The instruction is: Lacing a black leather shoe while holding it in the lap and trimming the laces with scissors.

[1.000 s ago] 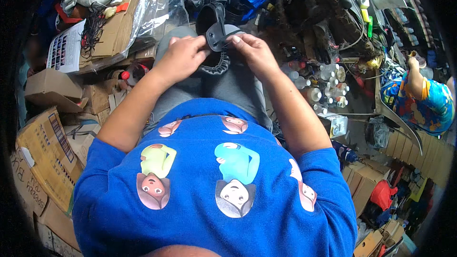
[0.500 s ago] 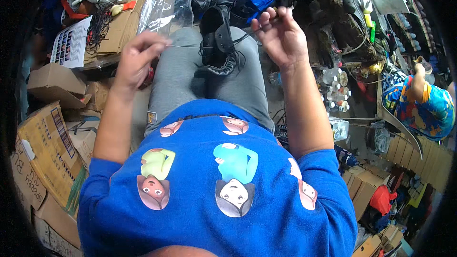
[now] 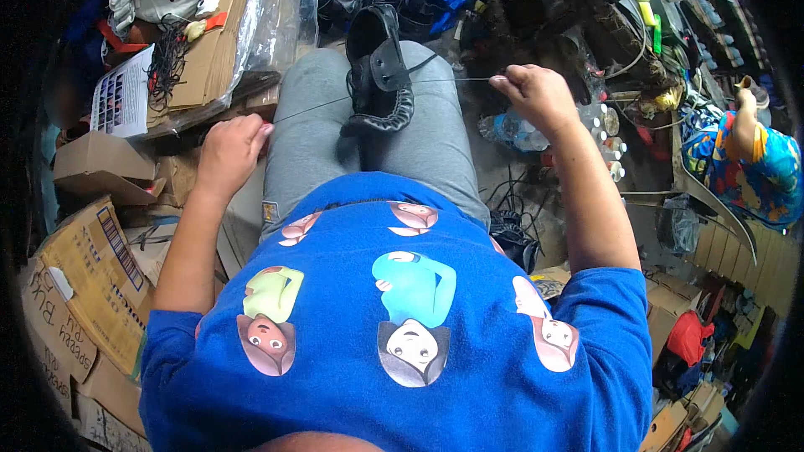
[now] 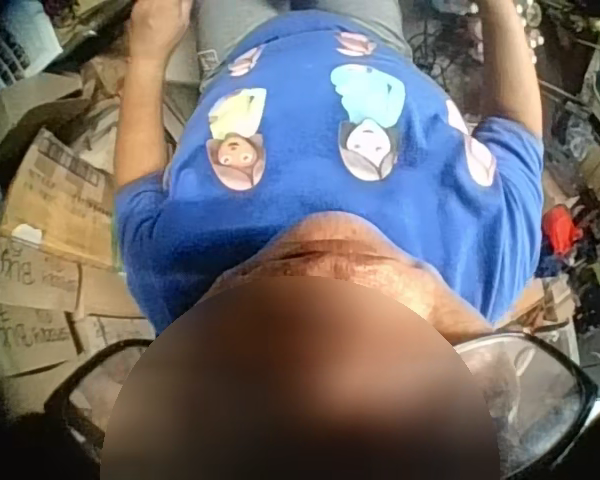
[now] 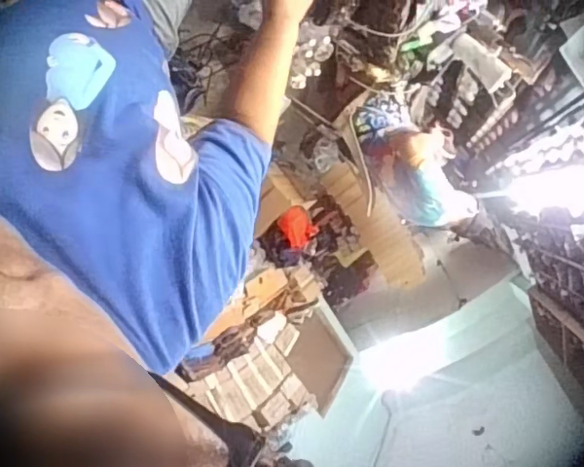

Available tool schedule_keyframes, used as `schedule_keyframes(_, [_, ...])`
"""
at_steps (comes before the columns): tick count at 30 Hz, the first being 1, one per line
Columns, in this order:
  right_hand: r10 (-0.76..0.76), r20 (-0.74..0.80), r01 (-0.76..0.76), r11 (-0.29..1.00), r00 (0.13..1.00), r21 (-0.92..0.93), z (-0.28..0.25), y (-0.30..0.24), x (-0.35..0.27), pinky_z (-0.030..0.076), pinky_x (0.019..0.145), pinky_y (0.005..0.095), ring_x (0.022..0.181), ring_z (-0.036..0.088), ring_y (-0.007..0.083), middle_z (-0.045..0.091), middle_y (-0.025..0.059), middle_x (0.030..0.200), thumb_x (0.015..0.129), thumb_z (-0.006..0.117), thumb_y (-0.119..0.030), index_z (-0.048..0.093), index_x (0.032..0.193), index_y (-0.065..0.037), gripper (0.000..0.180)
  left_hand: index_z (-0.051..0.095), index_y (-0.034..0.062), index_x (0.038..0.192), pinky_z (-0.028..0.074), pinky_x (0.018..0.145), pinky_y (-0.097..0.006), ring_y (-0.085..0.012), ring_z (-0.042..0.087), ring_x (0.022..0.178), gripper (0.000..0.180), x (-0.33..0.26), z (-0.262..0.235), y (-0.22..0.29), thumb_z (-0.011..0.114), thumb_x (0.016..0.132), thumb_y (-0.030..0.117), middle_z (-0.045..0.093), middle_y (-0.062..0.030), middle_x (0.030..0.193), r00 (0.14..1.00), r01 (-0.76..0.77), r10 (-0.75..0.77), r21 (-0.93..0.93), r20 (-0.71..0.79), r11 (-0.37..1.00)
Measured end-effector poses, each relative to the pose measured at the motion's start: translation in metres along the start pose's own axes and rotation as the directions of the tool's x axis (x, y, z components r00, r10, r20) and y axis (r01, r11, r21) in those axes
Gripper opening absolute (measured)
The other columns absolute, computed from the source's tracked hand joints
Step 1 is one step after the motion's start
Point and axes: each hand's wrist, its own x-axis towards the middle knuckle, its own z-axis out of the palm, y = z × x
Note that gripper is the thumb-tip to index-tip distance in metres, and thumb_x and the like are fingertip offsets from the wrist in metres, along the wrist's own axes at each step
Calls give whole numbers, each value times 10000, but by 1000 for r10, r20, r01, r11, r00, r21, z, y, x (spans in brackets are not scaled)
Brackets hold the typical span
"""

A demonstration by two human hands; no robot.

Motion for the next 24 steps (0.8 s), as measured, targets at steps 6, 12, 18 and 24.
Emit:
schedule_keyframes(6, [71, 47, -80, 968, 996, 240, 45, 30, 2, 434, 579, 360, 588, 520, 279, 565, 103, 666, 867, 600, -382, 622, 806, -57, 331, 599, 40, 895, 463, 670, -390, -318, 572, 706, 152, -31, 26, -13, 597, 855, 186, 605, -140, 764, 993, 72, -97, -309, -66, 948])
schedule_keyframes(12, [473, 228, -352, 192, 851, 916, 49, 73, -15, 422, 668, 245, 697, 529, 81, 605, 16, 887, 886, 590, -364, 532, 1274, -89, 479, 570, 31, 1180, 464, 856, -376, -308, 594, 938, 420, -35, -48, 2, 667, 776, 98, 621, -136, 1003, 910, 383, -367, -51, 194, 922])
schedule_keyframes(18, [483, 143, -374, 425, 864, 824, 57, 68, -35, 443, 868, 297, 935, 611, 185, 610, 146, 1117, 847, 649, -310, 347, 1372, 53, 706, 574, 208, 1240, 373, 1010, -418, -316, 474, 1210, 581, 108, -34, 63, 609, 714, -37, 472, -133, 1334, 884, -456, 434, -117, -173, 882])
schedule_keyframes(24, [389, -105, -173, 616, 915, 768, 50, 33, -62, 464, 865, 284, 1014, 563, 155, 562, 109, 1174, 839, 672, -188, 514, 1291, -70, 494, 680, 175, 942, 215, 1093, -552, -201, 574, 1039, 368, 196, -16, 102, 565, 671, -47, 633, -1, 933, 766, -560, 523, -11, 375, 828])
